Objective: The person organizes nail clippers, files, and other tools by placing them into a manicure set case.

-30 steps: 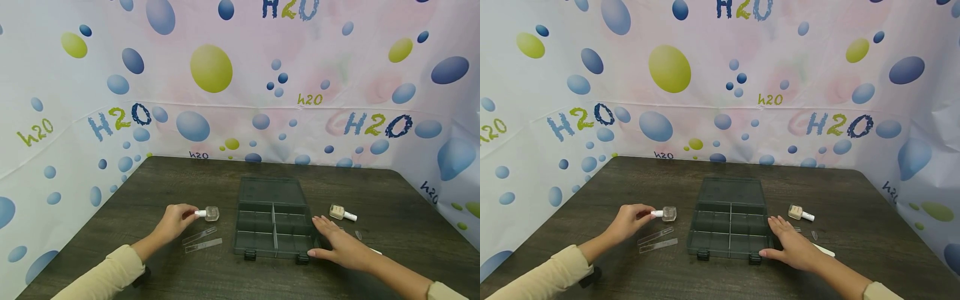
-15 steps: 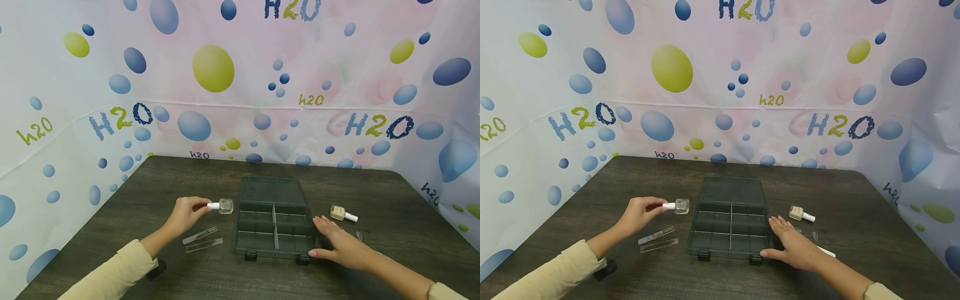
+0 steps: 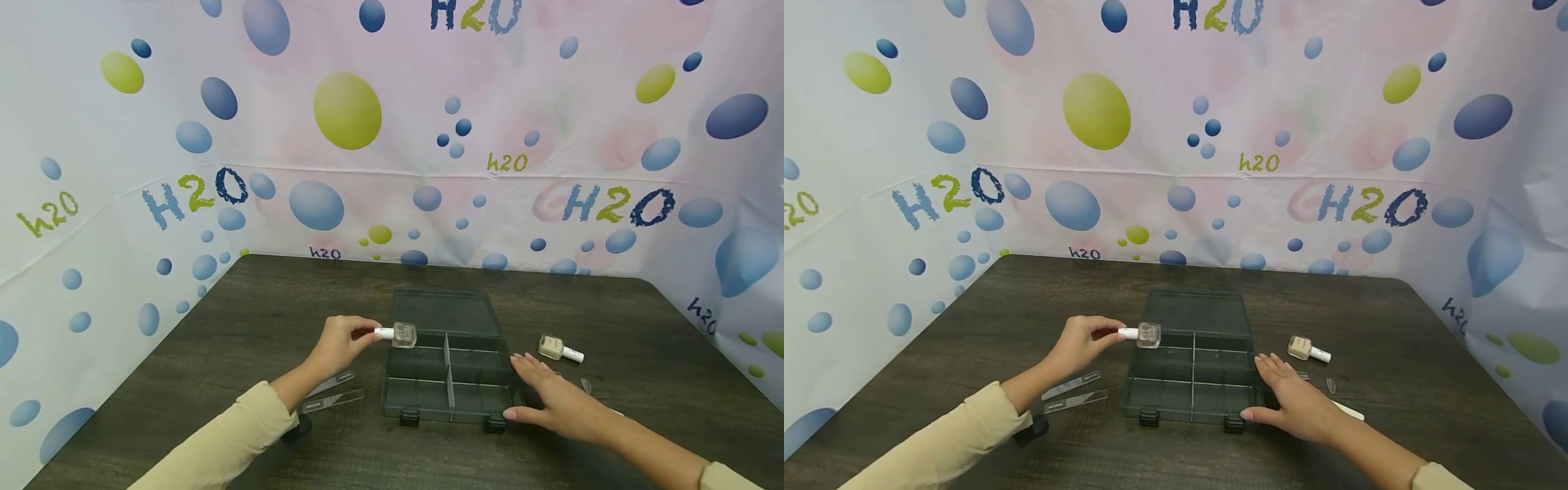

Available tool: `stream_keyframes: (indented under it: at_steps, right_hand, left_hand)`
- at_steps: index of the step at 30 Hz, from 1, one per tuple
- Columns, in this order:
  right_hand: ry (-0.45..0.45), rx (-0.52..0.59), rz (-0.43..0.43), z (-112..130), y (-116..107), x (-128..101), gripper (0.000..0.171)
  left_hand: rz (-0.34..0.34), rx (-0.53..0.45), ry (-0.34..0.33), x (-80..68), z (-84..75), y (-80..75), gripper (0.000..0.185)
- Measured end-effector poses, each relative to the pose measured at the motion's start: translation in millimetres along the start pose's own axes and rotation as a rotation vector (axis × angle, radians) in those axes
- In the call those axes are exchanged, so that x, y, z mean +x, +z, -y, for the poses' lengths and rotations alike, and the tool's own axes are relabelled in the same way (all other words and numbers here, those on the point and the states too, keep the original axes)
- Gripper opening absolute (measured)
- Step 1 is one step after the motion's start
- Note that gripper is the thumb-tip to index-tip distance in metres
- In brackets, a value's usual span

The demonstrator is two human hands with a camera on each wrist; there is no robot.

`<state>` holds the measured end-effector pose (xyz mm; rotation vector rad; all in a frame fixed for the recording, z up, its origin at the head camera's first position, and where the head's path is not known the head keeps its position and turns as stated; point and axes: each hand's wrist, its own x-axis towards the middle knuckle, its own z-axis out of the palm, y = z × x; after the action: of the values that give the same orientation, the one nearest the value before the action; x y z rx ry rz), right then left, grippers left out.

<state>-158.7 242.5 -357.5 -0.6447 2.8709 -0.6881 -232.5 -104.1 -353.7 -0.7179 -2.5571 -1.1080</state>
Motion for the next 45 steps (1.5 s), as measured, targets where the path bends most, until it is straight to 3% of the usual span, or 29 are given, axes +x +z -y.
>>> stream_keyframes:
  at_steps: [9, 21, 25, 29, 33, 41, 45]
  right_hand:
    - [0.004, -0.003, 0.006, 1, 0, 0, 0.096]
    - [0.001, -0.020, 0.011, 1, 0, 0, 0.097]
    - [-0.003, -0.026, 0.014, 1, 0, 0, 0.097]
    - [-0.007, -0.032, 0.011, 1, 0, 1, 0.096]
    - [-0.009, -0.032, 0.007, 1, 1, 0, 0.096]
    - [-0.004, -0.028, 0.011, 1, 0, 1, 0.096]
    - [0.000, -0.030, 0.011, 1, 0, 0, 0.095]
  left_hand:
    - [0.088, -0.009, 0.019, 15.2, -8.9, 20.5, 0.014]
    - [0.264, 0.110, 0.073, 27.6, -19.5, 37.9, 0.014]
    - [0.318, 0.222, 0.038, 31.2, -23.0, 42.2, 0.013]
    - [0.334, 0.423, 0.018, 34.4, -25.1, 44.6, 0.011]
    - [0.331, 0.589, 0.060, 36.7, -26.0, 45.5, 0.008]
    - [0.349, 0.722, 0.142, 37.6, -24.4, 48.1, 0.009]
    - [0.346, 0.706, 0.160, 37.0, -23.4, 47.8, 0.012]
